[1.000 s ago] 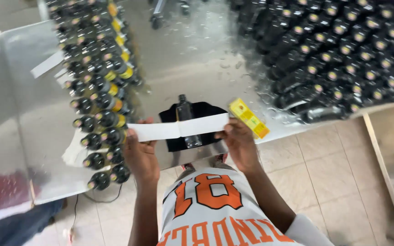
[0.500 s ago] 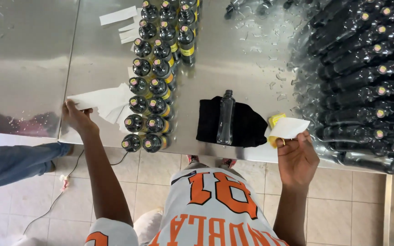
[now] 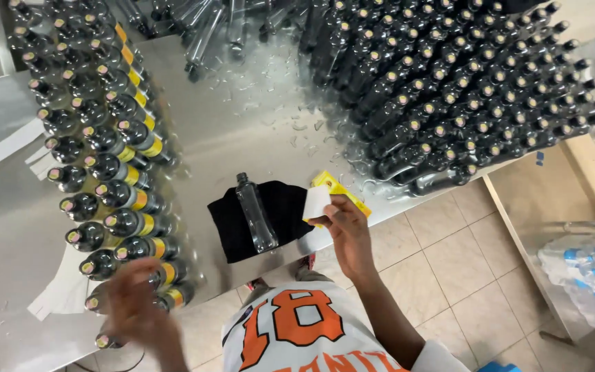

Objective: Manually applying adhesive labels to plastic bottles on a production table

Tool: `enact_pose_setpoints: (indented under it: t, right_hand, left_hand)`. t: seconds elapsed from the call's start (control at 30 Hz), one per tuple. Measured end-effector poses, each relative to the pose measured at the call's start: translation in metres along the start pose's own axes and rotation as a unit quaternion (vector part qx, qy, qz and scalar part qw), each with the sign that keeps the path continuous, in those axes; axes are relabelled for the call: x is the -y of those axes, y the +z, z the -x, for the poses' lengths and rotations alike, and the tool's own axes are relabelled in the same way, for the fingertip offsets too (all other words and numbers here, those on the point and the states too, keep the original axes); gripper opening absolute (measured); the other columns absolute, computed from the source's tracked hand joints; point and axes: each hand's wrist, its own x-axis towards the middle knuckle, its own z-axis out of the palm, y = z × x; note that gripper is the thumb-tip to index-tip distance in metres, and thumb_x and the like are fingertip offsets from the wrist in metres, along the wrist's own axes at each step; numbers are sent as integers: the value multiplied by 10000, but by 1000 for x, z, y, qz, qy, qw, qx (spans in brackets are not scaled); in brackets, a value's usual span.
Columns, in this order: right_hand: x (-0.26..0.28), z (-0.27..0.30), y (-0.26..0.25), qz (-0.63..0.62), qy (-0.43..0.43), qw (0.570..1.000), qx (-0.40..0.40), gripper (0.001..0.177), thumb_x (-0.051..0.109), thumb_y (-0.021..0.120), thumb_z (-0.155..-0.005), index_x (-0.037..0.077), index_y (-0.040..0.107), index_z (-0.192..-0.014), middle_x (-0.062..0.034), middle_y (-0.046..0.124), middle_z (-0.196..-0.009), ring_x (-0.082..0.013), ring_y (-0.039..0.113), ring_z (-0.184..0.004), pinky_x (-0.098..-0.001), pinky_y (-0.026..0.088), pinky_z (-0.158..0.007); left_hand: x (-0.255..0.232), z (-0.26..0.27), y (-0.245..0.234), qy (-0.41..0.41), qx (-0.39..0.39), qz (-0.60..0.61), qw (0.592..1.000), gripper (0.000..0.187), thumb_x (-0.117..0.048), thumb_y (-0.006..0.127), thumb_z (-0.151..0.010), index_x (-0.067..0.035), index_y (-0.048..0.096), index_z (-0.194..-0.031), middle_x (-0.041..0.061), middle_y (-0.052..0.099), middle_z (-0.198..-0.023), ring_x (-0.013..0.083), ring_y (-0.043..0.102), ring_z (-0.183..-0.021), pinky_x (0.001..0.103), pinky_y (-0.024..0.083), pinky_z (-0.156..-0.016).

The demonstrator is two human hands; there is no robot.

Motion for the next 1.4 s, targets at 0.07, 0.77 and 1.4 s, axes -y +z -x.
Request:
enact_pose_setpoints:
  t: [0.07,0.77,1.4]
  right_hand:
    - [-5,8,6,39,-1,998,39,89,73,690,-1042,-2,698,-1089,-77,641,-919,-236,744,-876,-464,684,-979]
    - [-49,20,-24,257,199,938,120,379,280,701,-1084,-73,784,-1192,-223,784,-922,-251,732,-819,-345,630,-690]
    - [-167,-44,-48,342,178,921,-56,385,390,958,-903,57,819,-1037,-94,792,-809,-133,760,-818,-328,597,-828]
  left_hand:
    - [-41,48,48,-104,376,55,919,333,-119,642,-1076,-43,629,-1400,165,722,-1384,293,749,-1278,375,648,-1107]
    - [24,98,119,-443,224,245,833,508,-177,744,-1045,-40,531,-1486,167,592,-1400,286,627,-1287,513,598,-1117]
    - [113,133,108,-484,144,-21,863,314,-369,933,-911,-134,746,-1003,-11,703,-791,54,629,-589,198,512,-492]
